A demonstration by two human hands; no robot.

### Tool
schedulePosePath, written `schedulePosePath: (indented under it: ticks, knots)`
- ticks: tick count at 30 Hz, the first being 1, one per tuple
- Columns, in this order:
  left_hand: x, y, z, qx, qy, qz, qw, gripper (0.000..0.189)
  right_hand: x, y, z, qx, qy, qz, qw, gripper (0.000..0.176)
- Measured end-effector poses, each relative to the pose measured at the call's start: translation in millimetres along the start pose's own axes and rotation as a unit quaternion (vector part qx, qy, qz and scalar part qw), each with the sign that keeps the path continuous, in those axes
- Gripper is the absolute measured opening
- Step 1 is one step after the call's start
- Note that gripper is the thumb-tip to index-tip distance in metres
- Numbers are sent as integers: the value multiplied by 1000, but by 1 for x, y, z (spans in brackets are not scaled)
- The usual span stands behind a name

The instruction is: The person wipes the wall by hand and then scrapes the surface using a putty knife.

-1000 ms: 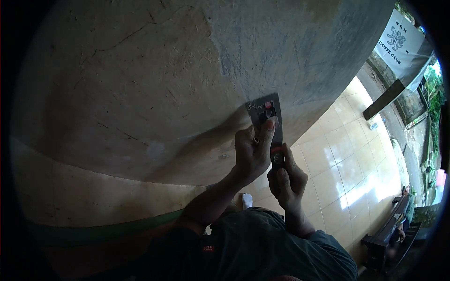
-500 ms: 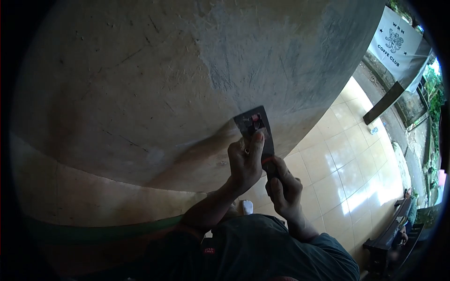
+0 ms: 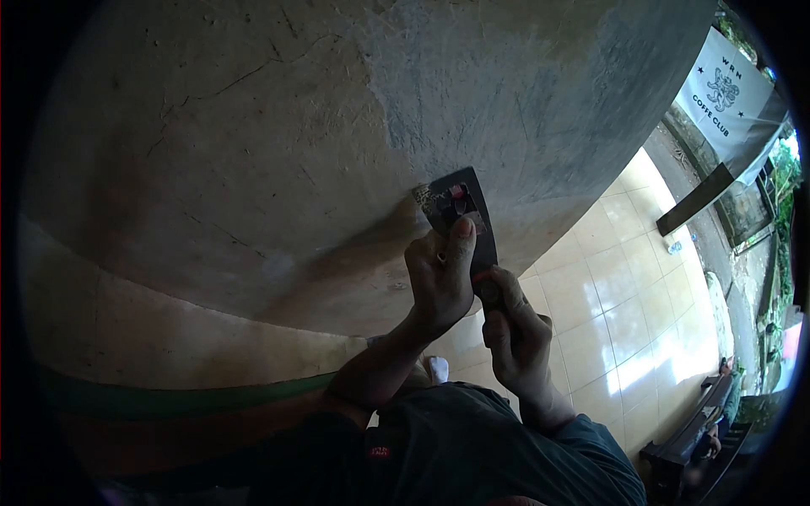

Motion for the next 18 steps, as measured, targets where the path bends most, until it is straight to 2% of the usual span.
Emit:
schedulePosePath:
  ticks: [1, 2, 3, 5, 7, 10, 12, 15, 18]
  knots:
    - [2, -1, 1, 9, 28, 29, 999, 36, -4, -2, 1, -2, 31, 20, 999, 42]
    - [4, -3, -2, -10, -3, -10, 1000, 34, -6, -1, -1, -12, 44, 16, 999, 42]
    - [5, -3, -5, -10, -1, -9, 1000, 34, -4, 0, -4, -12, 43, 16, 999, 42]
    - [3, -3, -13, -11, -58, -31, 998, 34, 3, 7, -11, 3, -3, -1, 1000, 42]
    - [0, -3, -11, 13, -48, -42, 998, 34, 4, 7, -9, 3, -3, 4, 1000, 41]
    - [7, -5, -2, -28, -8, -21, 999, 34, -1, 1, -4, -9, 26, 5, 1000, 42]
    - [14, -4, -1, -16, -29, -37, 999, 32, 3, 3, -4, -3, 15, 3, 1000, 43]
    - [5, -5, -6, 2, -19, -29, 999, 32, 18, 11, -6, 11, -13, -3, 1000, 44]
    - [6, -9, 7, 2, 9, -30, 999, 33, 5, 5, 8, 13, -34, -15, 999, 44]
Point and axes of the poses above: each hand's wrist, its own z-axis towards the middle knuckle, its own y-axis out of the palm, x = y × z, the point moved 3 cm from there along z, towards the middle knuckle, and after that the axes turned 15 degrees about -x, right-handed, at the moved point
